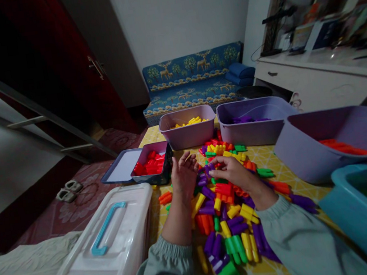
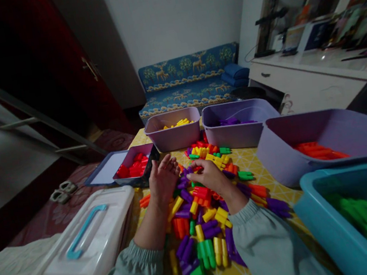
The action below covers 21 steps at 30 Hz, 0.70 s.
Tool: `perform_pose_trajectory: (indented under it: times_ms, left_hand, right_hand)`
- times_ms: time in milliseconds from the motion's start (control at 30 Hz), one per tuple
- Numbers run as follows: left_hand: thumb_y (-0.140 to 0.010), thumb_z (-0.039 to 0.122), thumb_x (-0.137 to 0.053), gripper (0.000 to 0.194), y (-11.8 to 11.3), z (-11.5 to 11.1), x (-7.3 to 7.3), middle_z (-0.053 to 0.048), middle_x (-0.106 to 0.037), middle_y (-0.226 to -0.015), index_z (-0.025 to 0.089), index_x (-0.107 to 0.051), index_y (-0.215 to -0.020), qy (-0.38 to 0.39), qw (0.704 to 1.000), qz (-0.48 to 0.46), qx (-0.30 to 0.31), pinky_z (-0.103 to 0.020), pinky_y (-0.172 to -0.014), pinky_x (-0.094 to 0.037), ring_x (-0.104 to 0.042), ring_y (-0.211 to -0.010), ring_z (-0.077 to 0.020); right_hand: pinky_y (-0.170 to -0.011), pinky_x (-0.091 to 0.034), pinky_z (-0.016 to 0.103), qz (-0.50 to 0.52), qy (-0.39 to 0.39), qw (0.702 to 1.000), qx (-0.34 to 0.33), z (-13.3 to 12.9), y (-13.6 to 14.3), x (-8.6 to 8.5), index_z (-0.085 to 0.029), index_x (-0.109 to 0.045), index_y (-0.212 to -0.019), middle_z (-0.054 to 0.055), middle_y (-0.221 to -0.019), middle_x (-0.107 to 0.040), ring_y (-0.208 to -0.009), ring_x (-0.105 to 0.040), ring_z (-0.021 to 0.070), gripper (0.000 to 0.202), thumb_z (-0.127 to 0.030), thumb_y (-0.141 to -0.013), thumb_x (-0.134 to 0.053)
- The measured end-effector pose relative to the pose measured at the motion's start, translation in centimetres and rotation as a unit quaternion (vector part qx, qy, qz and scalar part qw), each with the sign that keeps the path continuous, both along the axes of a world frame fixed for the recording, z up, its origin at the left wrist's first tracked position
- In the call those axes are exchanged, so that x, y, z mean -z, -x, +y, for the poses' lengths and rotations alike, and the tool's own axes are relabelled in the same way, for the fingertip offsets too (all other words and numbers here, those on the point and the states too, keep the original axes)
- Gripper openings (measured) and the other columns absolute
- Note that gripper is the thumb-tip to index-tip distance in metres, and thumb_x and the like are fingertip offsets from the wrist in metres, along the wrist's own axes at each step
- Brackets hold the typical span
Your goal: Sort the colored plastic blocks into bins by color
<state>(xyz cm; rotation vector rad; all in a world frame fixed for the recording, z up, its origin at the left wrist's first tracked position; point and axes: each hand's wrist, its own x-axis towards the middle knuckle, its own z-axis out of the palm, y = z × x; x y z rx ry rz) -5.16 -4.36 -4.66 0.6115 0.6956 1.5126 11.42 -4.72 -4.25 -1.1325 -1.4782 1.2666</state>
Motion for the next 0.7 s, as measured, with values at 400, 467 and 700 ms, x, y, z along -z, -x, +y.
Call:
perform_pose_trajectory:
  times_ms: [400,467,700]
  left_hand:
    - [-0.061,0.037,-0.083,0.043,2.6,-0.7,0.4,-0.003,-0.066,-0.073,0.014,-0.073,-0.096,-0.146,0.870,0.454,0.122,-0.020,-0.054,-0.041,-0.054,-0.060,-0.0108]
    - [-0.055,0.033,-0.087,0.051,3.1,-0.7,0.3,-0.006,-0.068,-0.084,0.017,-0.073,-0.102,-0.197,0.819,0.514,0.160,-0.022,-0.060,-0.045,-0.058,-0.069,-0.0143]
    - [-0.070,0.033,-0.076,0.033,2.3,-0.3,0.6,-0.008,-0.071,-0.087,0.017,-0.074,-0.099,-0.148,0.855,0.491,0.082,-0.028,-0.073,-0.052,-0.064,-0.080,-0.0188]
  right_hand:
    - [-0.055,-0.050,0.026,0.060,0.028,0.997,0.044,0.7,-0.9,0.3,-0.017,-0.070,-0.084,0.003,-0.071,-0.071,-0.060,-0.063,0.0148,0.030,-0.037,-0.062,-0.077]
    - [-0.056,-0.051,0.026,0.064,0.030,0.997,0.044,0.8,-1.1,0.3,-0.018,-0.069,-0.084,0.002,-0.072,-0.072,-0.062,-0.065,0.0156,0.030,-0.035,-0.062,-0.077]
    - [-0.050,-0.047,0.024,0.086,0.058,0.993,0.061,0.7,-1.1,0.4,-0.020,-0.059,-0.092,-0.001,-0.065,-0.069,-0.054,-0.062,0.0141,0.037,-0.031,-0.061,-0.075]
